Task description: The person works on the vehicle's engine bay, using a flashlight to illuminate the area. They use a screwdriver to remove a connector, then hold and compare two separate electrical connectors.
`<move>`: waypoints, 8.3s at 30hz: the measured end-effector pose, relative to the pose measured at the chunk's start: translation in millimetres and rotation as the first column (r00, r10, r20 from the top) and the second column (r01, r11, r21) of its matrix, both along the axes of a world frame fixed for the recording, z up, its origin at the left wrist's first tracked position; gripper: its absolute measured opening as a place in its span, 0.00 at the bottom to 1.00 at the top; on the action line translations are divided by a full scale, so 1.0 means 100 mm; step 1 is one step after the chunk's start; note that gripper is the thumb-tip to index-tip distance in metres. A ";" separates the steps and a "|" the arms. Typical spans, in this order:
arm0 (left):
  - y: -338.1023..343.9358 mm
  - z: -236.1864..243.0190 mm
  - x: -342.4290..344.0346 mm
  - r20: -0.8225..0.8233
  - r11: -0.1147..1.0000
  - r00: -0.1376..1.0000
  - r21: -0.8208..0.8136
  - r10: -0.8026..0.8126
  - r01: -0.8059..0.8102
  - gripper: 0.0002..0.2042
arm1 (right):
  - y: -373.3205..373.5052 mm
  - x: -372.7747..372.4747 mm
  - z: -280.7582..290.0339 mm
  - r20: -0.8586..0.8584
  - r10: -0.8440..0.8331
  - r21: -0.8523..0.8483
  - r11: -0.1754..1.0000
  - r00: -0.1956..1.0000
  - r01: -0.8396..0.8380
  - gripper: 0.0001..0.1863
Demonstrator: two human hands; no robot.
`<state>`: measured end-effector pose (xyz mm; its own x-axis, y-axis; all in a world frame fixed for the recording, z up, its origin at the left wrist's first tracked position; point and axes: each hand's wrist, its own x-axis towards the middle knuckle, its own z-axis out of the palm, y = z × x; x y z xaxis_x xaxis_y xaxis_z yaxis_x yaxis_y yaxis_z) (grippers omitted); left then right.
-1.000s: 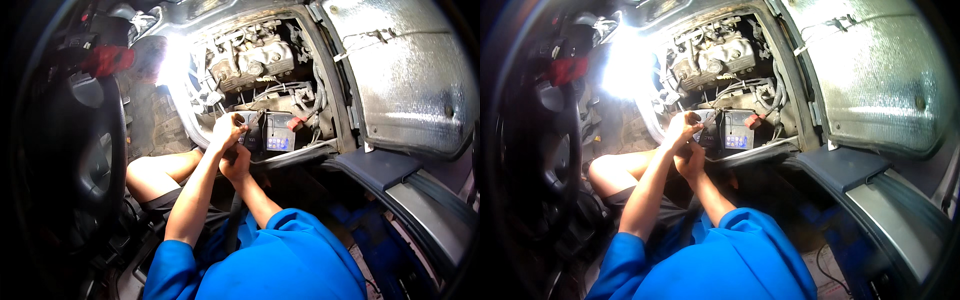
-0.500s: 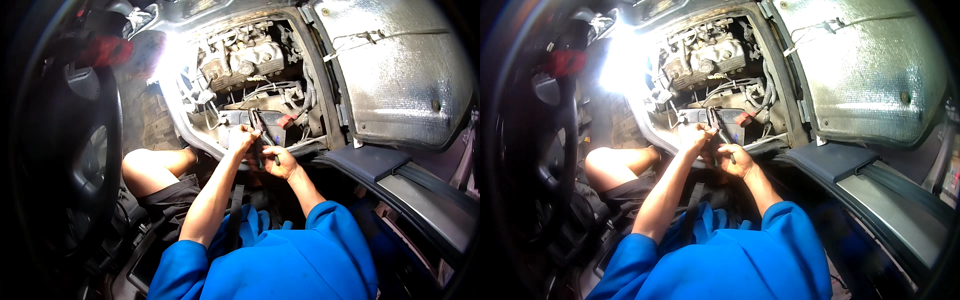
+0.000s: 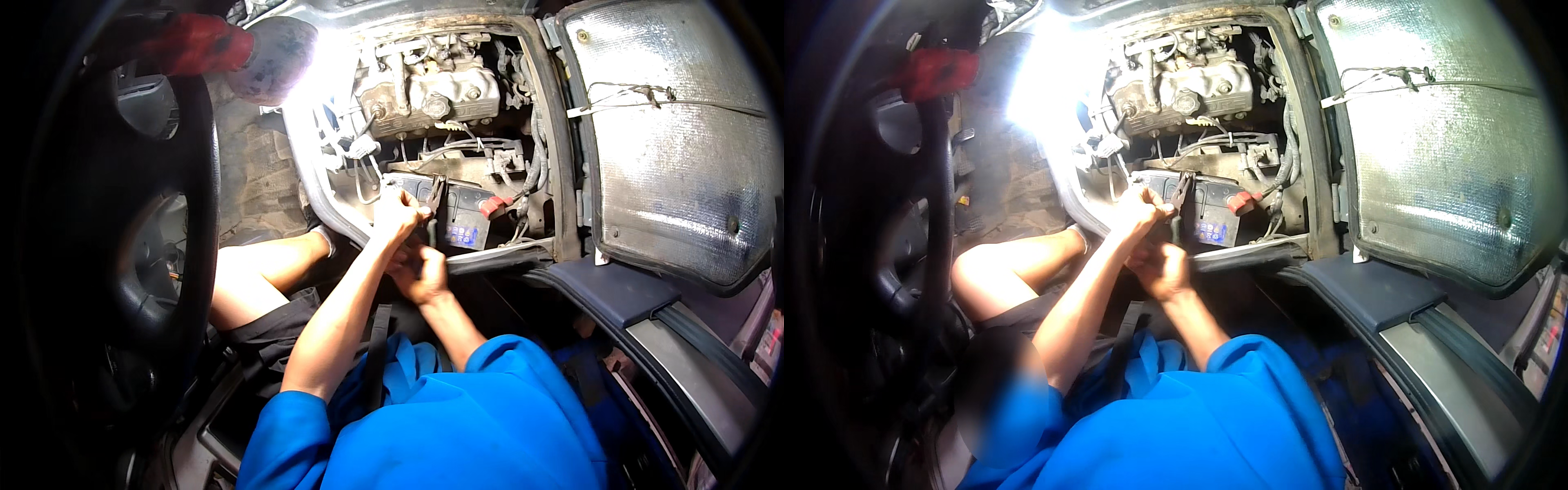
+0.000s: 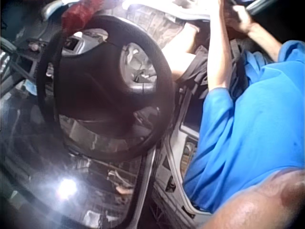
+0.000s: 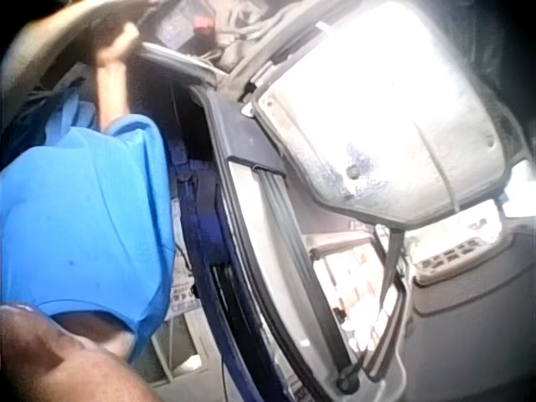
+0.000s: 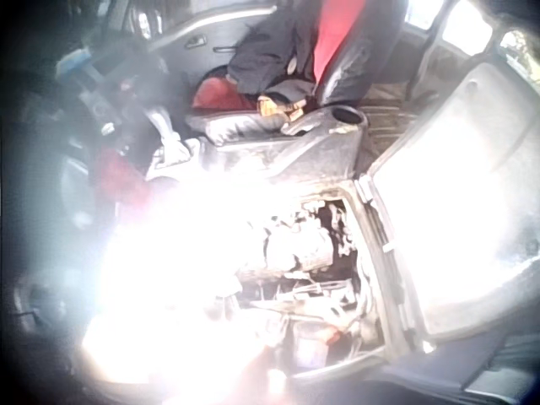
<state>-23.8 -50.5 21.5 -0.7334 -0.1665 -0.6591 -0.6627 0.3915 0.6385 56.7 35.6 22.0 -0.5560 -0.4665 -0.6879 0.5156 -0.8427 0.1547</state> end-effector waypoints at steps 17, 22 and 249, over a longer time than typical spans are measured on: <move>0.37 -0.25 0.21 0.092 0.903 0.963 0.337 0.252 -0.268 0.09 | 1.05 -0.16 -0.21 -0.283 0.377 -0.038 0.914 0.882 -0.403 0.19; 0.52 -0.32 0.28 0.181 0.781 0.913 0.473 0.365 -0.406 0.09 | 1.43 -0.39 -0.28 -0.286 0.629 0.085 0.768 0.723 -0.634 0.20; -1.84 -0.36 -0.98 -0.483 0.933 0.813 -0.021 -0.324 0.359 0.16 | -1.00 -1.64 -0.69 -0.368 0.837 0.846 0.121 0.405 0.519 0.17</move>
<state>-121.6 -234.6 -14.2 -0.9581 0.1850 -0.2188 -0.1062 0.4800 0.8708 -107.1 -64.0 -47.0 -0.9851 -0.1545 0.0753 -0.1124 0.2474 -0.9624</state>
